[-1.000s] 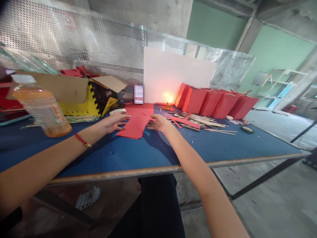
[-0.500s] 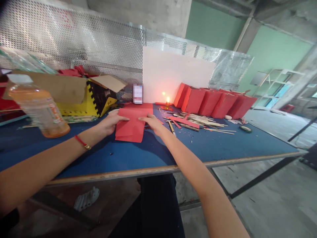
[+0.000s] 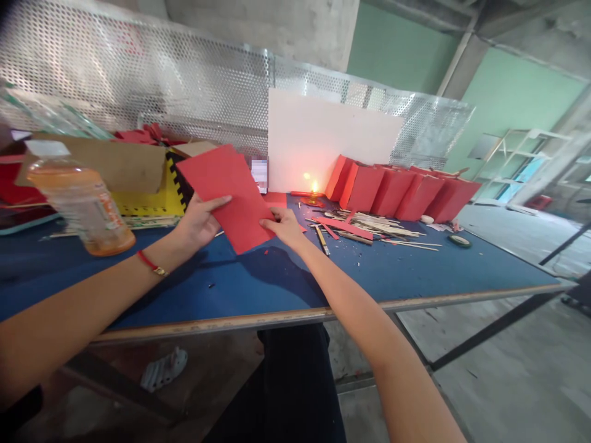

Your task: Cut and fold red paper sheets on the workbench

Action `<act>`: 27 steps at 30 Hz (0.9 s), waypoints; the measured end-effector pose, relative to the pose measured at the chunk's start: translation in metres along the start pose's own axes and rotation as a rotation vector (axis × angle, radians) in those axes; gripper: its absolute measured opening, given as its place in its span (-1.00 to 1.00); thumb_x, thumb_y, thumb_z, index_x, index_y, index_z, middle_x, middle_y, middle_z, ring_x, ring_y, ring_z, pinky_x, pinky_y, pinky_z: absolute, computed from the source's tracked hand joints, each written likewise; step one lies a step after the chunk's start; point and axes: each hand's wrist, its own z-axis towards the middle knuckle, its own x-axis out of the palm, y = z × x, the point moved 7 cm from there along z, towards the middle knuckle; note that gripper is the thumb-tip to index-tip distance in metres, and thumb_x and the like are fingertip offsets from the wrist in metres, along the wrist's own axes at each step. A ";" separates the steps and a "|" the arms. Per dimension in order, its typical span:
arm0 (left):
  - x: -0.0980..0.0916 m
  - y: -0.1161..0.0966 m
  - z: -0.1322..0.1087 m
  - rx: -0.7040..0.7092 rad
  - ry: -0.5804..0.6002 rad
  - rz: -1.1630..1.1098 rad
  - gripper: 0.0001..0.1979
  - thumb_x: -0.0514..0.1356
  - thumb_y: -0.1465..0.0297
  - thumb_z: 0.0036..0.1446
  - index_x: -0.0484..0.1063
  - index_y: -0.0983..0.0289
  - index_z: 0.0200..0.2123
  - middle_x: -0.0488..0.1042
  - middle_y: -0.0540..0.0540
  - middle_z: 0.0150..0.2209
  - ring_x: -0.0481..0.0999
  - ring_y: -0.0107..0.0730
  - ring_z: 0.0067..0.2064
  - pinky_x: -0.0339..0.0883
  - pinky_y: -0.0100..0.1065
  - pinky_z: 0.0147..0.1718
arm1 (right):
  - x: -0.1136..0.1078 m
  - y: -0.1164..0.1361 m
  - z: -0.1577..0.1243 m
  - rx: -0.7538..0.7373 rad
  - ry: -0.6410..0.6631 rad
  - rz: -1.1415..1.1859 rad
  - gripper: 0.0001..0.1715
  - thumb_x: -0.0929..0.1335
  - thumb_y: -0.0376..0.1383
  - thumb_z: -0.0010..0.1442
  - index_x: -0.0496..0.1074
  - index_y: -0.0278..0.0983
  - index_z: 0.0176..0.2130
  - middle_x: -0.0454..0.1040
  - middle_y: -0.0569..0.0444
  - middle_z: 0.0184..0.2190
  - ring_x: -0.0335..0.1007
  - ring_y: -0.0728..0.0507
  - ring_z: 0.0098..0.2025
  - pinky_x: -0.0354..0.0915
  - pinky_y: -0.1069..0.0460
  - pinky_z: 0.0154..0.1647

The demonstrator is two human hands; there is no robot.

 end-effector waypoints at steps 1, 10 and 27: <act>-0.006 0.004 0.003 -0.055 -0.042 -0.038 -0.61 0.42 0.54 -0.21 0.47 0.22 -0.24 0.61 0.06 -0.11 0.58 -0.21 -0.06 0.50 -0.24 -0.06 | -0.008 0.000 0.001 -0.027 -0.070 -0.084 -0.79 0.43 -0.18 -0.06 0.47 -0.24 -0.39 0.47 0.15 -0.46 0.43 -0.13 -0.32 0.36 -0.02 -0.25; -0.037 0.017 0.016 -0.137 -0.191 0.048 -0.61 0.41 0.63 -0.24 0.47 0.26 -0.29 0.58 -0.02 -0.43 0.55 -0.44 -0.43 0.47 -0.43 -0.40 | -0.077 0.003 0.003 -0.098 -0.582 -0.218 -0.74 0.47 -0.15 -0.12 0.43 -0.22 -0.43 0.46 0.12 -0.43 0.41 -0.18 -0.24 0.34 -0.04 -0.18; -0.019 0.018 0.011 -0.105 0.066 0.347 -0.54 0.57 0.34 -0.48 0.62 0.30 -0.38 0.63 0.09 -0.40 0.59 -0.29 -0.37 0.50 -0.27 -0.26 | -0.037 -0.017 -0.003 0.132 -0.223 0.264 -0.60 0.59 -0.21 -0.27 0.54 -0.22 -0.35 0.63 0.09 -0.34 0.56 -0.18 -0.22 0.45 -0.07 -0.12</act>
